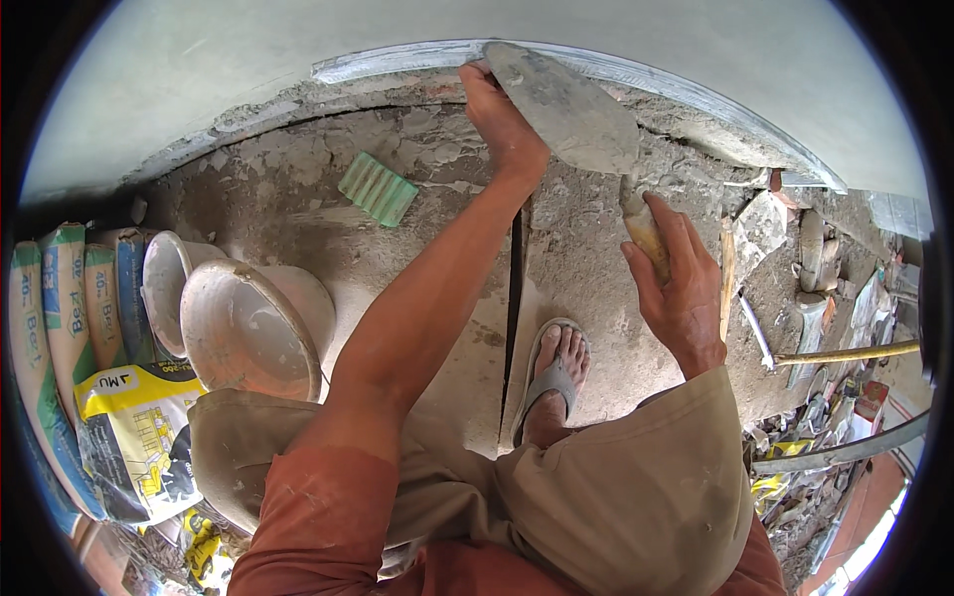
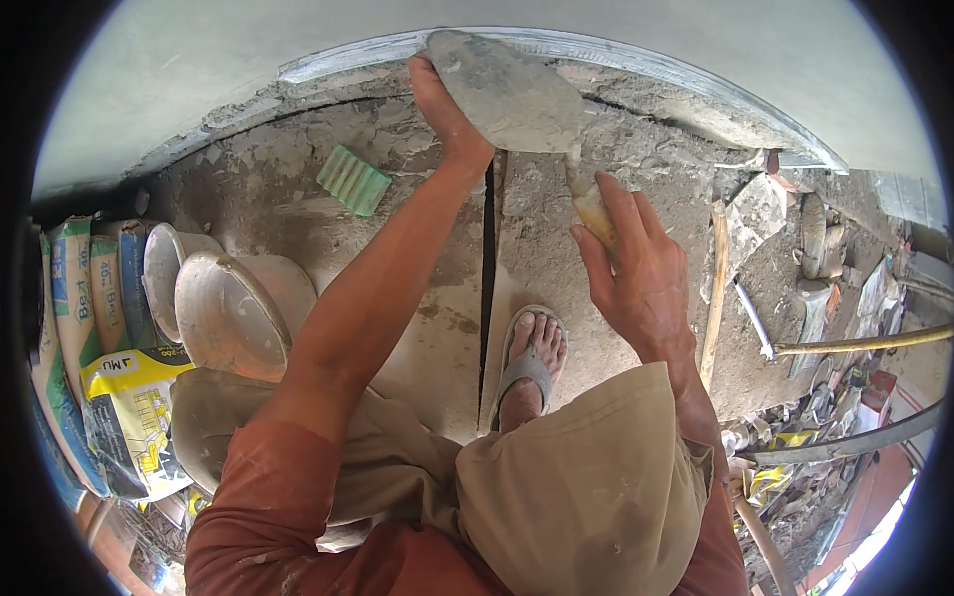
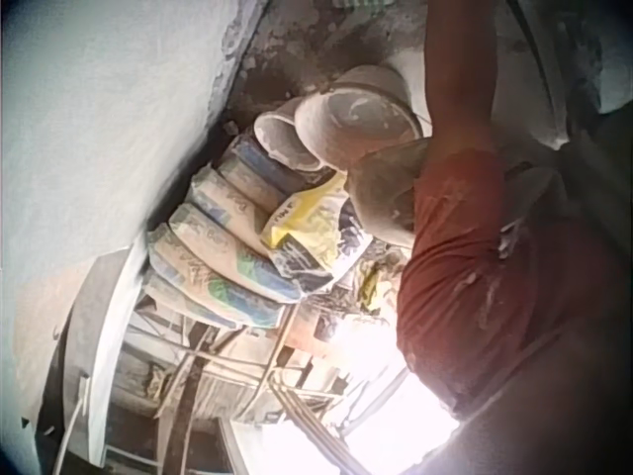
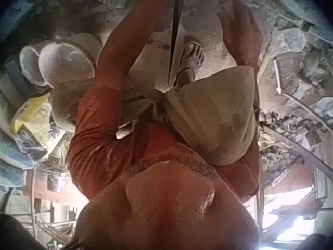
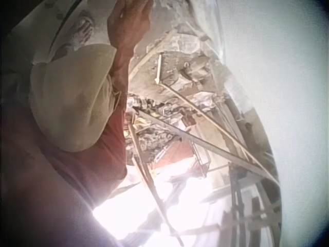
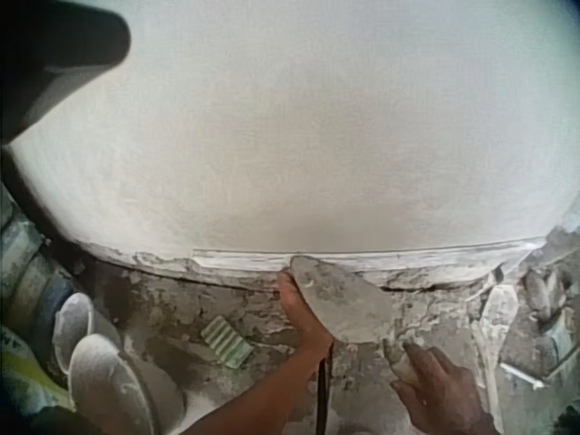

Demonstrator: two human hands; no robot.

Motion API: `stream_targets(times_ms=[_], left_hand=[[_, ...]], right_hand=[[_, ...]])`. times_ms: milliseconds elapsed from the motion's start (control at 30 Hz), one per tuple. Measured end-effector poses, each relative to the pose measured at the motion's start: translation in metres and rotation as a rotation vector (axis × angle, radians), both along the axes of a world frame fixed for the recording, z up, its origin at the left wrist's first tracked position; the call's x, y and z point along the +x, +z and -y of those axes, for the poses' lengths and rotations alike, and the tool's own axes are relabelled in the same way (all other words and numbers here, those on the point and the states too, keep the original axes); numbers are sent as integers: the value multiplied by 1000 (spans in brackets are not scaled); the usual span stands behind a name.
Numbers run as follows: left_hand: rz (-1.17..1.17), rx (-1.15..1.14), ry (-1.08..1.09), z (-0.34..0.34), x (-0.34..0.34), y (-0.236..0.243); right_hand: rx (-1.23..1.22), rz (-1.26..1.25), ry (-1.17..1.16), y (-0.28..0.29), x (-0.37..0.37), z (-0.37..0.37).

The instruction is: The person positions a metal straightedge along the base of a wall, then applies and smooths plaster along the edge using a trowel.

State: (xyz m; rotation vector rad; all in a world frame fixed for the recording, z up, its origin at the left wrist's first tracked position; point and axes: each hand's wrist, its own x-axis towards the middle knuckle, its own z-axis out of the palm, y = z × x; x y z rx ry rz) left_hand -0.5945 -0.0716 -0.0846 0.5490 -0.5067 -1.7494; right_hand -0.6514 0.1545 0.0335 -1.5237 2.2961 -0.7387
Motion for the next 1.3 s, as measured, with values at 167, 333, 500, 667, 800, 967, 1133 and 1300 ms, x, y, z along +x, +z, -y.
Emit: stream_targets(times_ms=[167, 333, 500, 667, 800, 967, 1133, 1300], left_hand=[[-63, 47, -36, -2, 0, 6], [2, 38, -26, -1, -2, 2], [599, -338, 213, -12, -4, 13], [579, -254, 206, -12, -7, 20], [625, -283, 248, -6, -6, 11], [568, -269, 225, -5, -8, 10], [519, -241, 195, -1, -7, 5], [354, -186, 131, -8, -10, 12]], right_hand=[[41, 8, 10, 13, 3, 11], [89, 30, -34, 24, 2, 10], [-12, -44, -88, 24, -12, -13], [-2, -105, -160, 31, -28, -39], [-12, -145, -227, 29, -46, -59], [20, -158, -306, 32, -71, -80], [50, -178, -362, 37, -95, -100], [101, -207, -450, 33, -123, -127]])
